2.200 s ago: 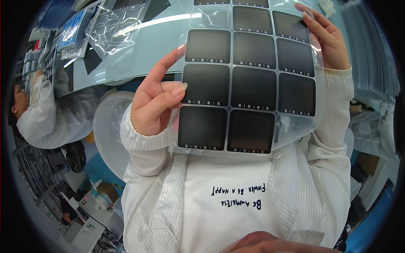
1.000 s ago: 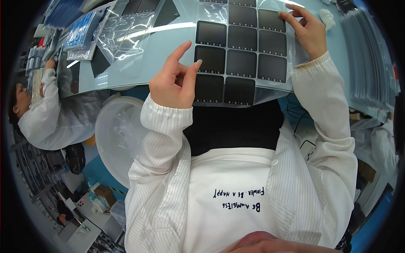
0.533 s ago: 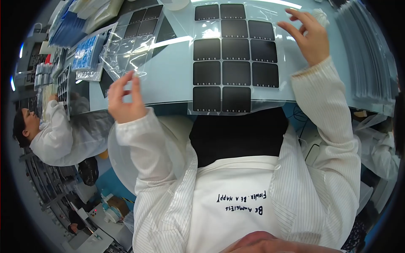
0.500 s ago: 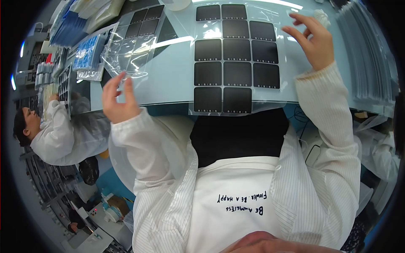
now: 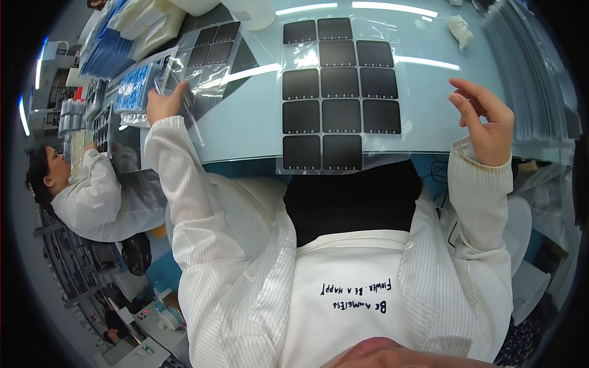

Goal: Cleaning and inspecting glass panels with a grid pattern at a factory workstation.

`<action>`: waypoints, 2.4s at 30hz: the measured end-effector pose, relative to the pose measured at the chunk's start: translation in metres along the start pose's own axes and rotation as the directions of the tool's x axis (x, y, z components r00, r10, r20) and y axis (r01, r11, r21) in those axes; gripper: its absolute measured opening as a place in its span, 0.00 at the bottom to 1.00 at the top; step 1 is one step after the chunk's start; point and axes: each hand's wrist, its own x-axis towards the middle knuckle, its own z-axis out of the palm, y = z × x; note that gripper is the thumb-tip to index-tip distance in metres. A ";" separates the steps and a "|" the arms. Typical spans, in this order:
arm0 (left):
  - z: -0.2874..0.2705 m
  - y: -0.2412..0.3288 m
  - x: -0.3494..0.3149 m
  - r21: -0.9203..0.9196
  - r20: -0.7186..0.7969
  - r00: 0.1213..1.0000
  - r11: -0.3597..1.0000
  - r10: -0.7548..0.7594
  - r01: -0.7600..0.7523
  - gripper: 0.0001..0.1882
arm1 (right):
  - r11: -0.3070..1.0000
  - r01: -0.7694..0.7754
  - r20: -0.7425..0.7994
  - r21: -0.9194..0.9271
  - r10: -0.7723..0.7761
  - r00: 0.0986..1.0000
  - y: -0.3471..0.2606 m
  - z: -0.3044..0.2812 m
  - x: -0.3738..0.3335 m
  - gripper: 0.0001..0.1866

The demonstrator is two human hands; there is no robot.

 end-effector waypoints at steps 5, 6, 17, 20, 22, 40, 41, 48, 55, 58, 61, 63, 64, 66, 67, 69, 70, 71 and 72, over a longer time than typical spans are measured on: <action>-0.006 -0.025 0.007 -0.867 0.415 0.909 0.322 0.045 0.380 0.14 | 0.997 -0.054 -0.032 0.047 0.056 0.998 -0.005 0.000 -0.005 0.11; -0.029 -0.028 -0.001 -0.874 0.477 0.859 0.207 0.187 0.440 0.12 | 0.997 -0.040 -0.032 0.073 0.043 0.999 -0.009 -0.002 -0.005 0.11; -0.150 0.079 -0.179 -0.919 0.028 0.591 -0.212 0.806 0.333 0.11 | 0.873 0.146 0.309 0.465 -0.315 0.897 -0.087 0.031 -0.010 0.12; -0.140 0.090 -0.191 -0.851 0.018 0.460 -0.228 0.888 0.473 0.13 | 0.848 0.014 0.384 0.530 -0.254 0.888 -0.103 0.049 -0.019 0.22; -0.142 0.091 -0.199 -0.880 0.135 0.359 -0.055 0.923 0.473 0.18 | 0.875 0.132 0.346 0.465 -0.317 0.883 -0.108 0.059 -0.024 0.33; -0.118 0.121 -0.252 -0.793 0.322 0.566 -0.110 0.759 0.599 0.12 | 0.811 0.035 0.336 0.583 -0.280 0.899 -0.127 0.081 -0.049 0.42; -0.115 0.120 -0.253 -0.824 0.267 0.589 -0.136 0.763 0.550 0.12 | 0.819 0.099 0.297 0.565 -0.314 0.902 -0.126 0.081 -0.047 0.41; -0.109 0.127 -0.258 -0.894 0.183 0.600 -0.123 0.779 0.432 0.08 | 0.756 -0.009 0.243 0.655 -0.199 0.949 -0.122 0.081 -0.047 0.27; -0.108 0.132 -0.261 -0.859 0.229 0.572 -0.112 0.787 0.499 0.08 | 0.739 -0.161 0.361 0.654 -0.117 0.925 -0.120 0.072 -0.048 0.19; -0.110 0.131 -0.261 -0.827 0.289 0.582 -0.108 0.760 0.552 0.08 | 0.738 -0.160 0.215 0.655 0.020 0.976 -0.118 0.083 -0.054 0.11; -0.113 0.129 -0.257 -0.782 0.301 0.568 -0.143 0.766 0.607 0.08 | 0.795 -0.102 0.150 0.598 0.015 0.989 -0.116 0.088 -0.053 0.11; -0.116 0.126 -0.256 -0.741 0.320 0.551 -0.159 0.770 0.652 0.08 | 0.803 -0.149 0.168 0.577 0.062 0.984 -0.112 0.089 -0.050 0.12; -0.117 0.125 -0.256 -0.699 0.339 0.534 -0.174 0.775 0.694 0.08 | 0.734 -0.126 0.084 0.668 0.093 0.992 -0.105 0.095 -0.048 0.12; -0.116 0.107 -0.250 -0.665 0.258 0.549 -0.266 0.795 0.698 0.08 | 0.542 -0.190 0.073 0.819 0.229 0.971 -0.089 0.091 -0.033 0.13; -0.115 0.098 -0.248 -0.621 0.175 0.564 -0.354 0.807 0.699 0.08 | 0.413 -0.280 0.151 0.867 0.318 0.936 -0.072 0.079 -0.025 0.14; -0.129 0.098 -0.250 -0.712 0.170 0.818 -0.506 0.549 0.487 0.08 | 0.622 -0.215 -0.001 0.753 0.327 0.945 -0.039 0.057 -0.016 0.15; -0.135 0.095 -0.247 -0.724 0.167 0.866 -0.538 0.471 0.432 0.07 | 0.678 -0.186 0.025 0.711 0.240 0.970 -0.037 0.052 -0.017 0.17; -0.129 0.092 -0.236 -0.733 0.114 0.847 -0.531 0.519 0.424 0.07 | 0.729 -0.149 0.056 0.668 0.151 0.987 -0.040 0.047 -0.017 0.18; -0.122 0.088 -0.232 -0.764 0.114 0.818 -0.476 0.564 0.435 0.07 | 0.734 -0.154 0.054 0.661 0.158 0.986 -0.051 0.047 -0.023 0.18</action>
